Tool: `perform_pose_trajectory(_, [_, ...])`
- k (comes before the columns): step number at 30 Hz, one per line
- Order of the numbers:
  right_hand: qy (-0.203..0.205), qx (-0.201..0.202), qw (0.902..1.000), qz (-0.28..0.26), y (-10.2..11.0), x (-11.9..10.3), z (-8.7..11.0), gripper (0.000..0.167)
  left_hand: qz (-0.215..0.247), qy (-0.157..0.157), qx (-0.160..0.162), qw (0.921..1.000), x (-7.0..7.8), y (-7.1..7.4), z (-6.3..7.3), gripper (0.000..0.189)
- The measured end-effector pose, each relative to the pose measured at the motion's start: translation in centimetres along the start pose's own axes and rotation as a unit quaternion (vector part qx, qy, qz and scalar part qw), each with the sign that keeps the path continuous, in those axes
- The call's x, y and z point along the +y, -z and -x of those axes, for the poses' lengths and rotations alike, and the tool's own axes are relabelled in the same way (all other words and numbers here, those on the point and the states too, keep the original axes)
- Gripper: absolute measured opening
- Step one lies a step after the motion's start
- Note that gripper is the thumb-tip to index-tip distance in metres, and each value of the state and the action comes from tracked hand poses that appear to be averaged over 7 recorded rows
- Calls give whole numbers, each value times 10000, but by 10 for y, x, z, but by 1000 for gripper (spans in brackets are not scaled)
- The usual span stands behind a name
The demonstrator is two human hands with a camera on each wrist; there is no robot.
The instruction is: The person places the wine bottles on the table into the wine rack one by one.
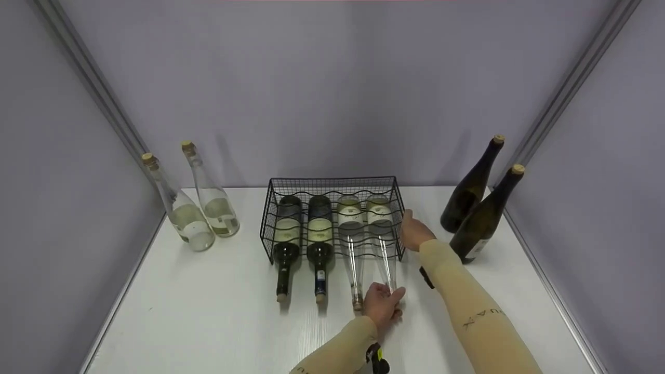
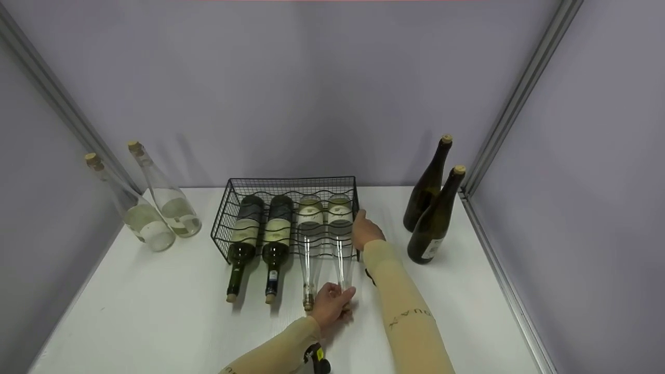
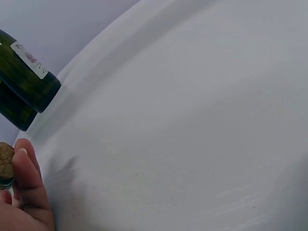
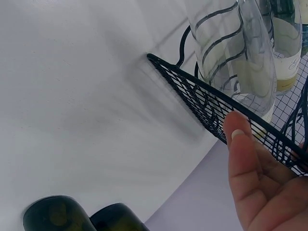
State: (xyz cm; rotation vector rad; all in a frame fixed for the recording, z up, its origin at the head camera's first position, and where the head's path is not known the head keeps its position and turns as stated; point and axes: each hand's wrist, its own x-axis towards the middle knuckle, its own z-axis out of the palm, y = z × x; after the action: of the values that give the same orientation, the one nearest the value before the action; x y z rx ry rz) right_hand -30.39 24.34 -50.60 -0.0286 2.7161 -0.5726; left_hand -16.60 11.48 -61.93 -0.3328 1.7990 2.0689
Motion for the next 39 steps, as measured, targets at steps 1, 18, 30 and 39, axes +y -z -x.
perform_pose_trajectory(1, [-3, 16, 10000, 27, 0, 0, 0, 63, -27, -3, 11, 10000, 0, 0, 0, 44])
perform_pose_trajectory(18, [-43, -1, 10000, -54, 0, 0, 2, 61, 544, -46, -292, 9981, -3, 2, 4, 26])
perform_pose_trajectory(30, [33, 67, 10000, -36, 0, 0, 3, 58, 471, -280, -307, 9980, -4, 1, 3, 26])
perform_pose_trajectory(39, [31, 62, 10000, -47, 0, -1, 3, 61, 455, -217, -347, 9981, -5, 1, 2, 25])
